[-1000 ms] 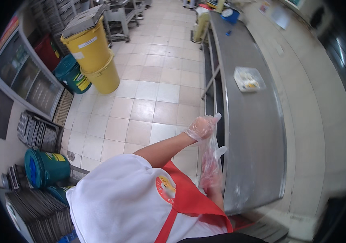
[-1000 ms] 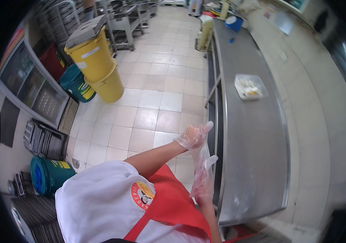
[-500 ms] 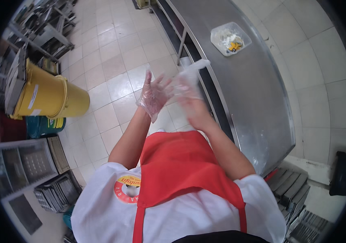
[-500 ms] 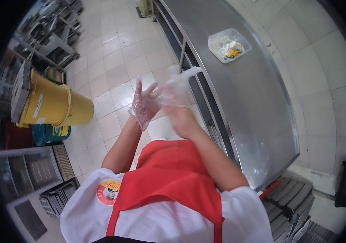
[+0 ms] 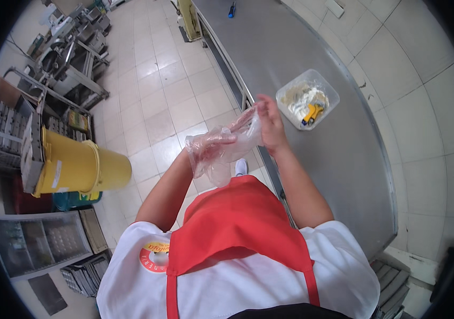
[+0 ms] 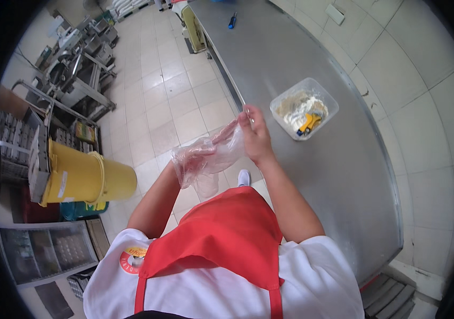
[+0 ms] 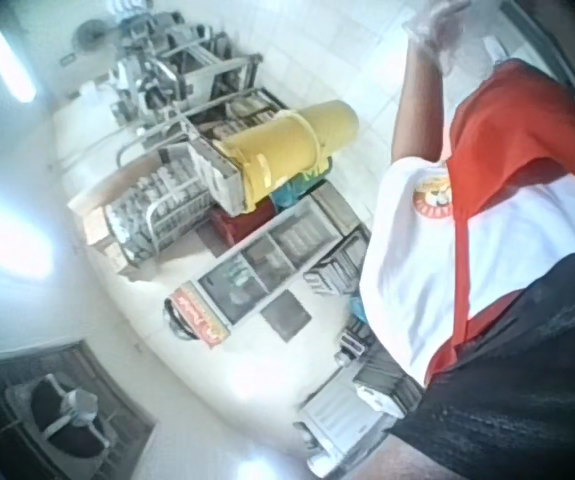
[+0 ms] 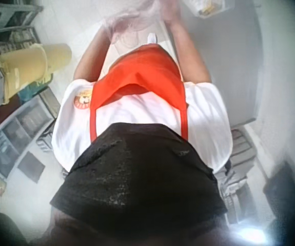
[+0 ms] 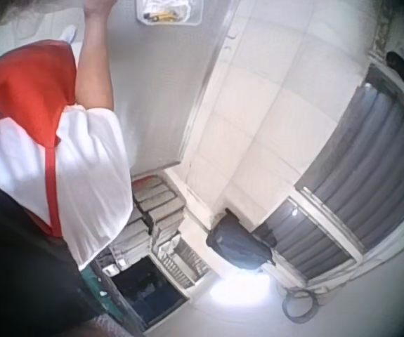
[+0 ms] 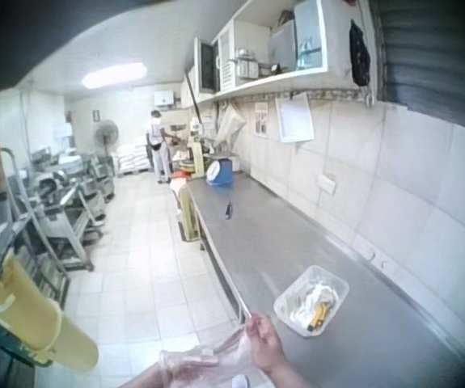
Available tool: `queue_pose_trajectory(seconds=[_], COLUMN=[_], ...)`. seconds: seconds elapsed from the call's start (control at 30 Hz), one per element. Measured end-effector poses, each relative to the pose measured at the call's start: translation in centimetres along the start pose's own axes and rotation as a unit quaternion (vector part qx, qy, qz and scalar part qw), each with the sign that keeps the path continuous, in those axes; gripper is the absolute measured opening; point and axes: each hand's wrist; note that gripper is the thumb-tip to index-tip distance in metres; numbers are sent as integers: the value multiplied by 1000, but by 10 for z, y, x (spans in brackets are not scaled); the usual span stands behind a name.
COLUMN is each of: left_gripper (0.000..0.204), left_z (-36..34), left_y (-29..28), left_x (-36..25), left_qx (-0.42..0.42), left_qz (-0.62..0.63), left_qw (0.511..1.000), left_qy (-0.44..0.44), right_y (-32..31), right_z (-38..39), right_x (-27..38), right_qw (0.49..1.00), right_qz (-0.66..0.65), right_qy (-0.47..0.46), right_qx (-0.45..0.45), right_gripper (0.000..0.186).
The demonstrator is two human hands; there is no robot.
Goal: The person places dough into metal loaf pans, organizes empty pans into a stack, and assists with receiving a delivery of bread crates.
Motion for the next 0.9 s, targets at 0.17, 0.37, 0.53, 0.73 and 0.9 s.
queue_pose_trajectory(seconds=[0.17, 0.37, 0.53, 0.73, 0.9], left_gripper=[88, 68, 51, 58, 48], left_z=[-79, -150, -172, -185, -262], left_y=[-10, -17, 14, 45, -28], left_x=[-27, -43, -48, -52, -13], left_qx=[-144, -155, -123, -64, -36], left_qz=[-21, 57, -14, -581, -789], left_qw=[989, 986, 987, 758, 525], left_qy=[36, 12, 105, 289, 316], right_y=[18, -14, -55, -129, -152], right_z=[-83, -165, -222, -262, -274], right_x=[-9, -28, -35, -78, -141], right_qw=[994, 984, 956, 907, 952], right_qz=[95, 125, 197, 224, 198], right_qy=[-31, -40, -77, -83, 61], right_qx=[-53, -121, -204, -348, -226], right_gripper=[53, 60, 56, 53, 67])
Point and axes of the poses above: each hand's wrist, its own z-axis away from the middle knuckle, its own y-axis out of the palm, x = y × z, and after that the axes turned 15 degrees about z, right-handed
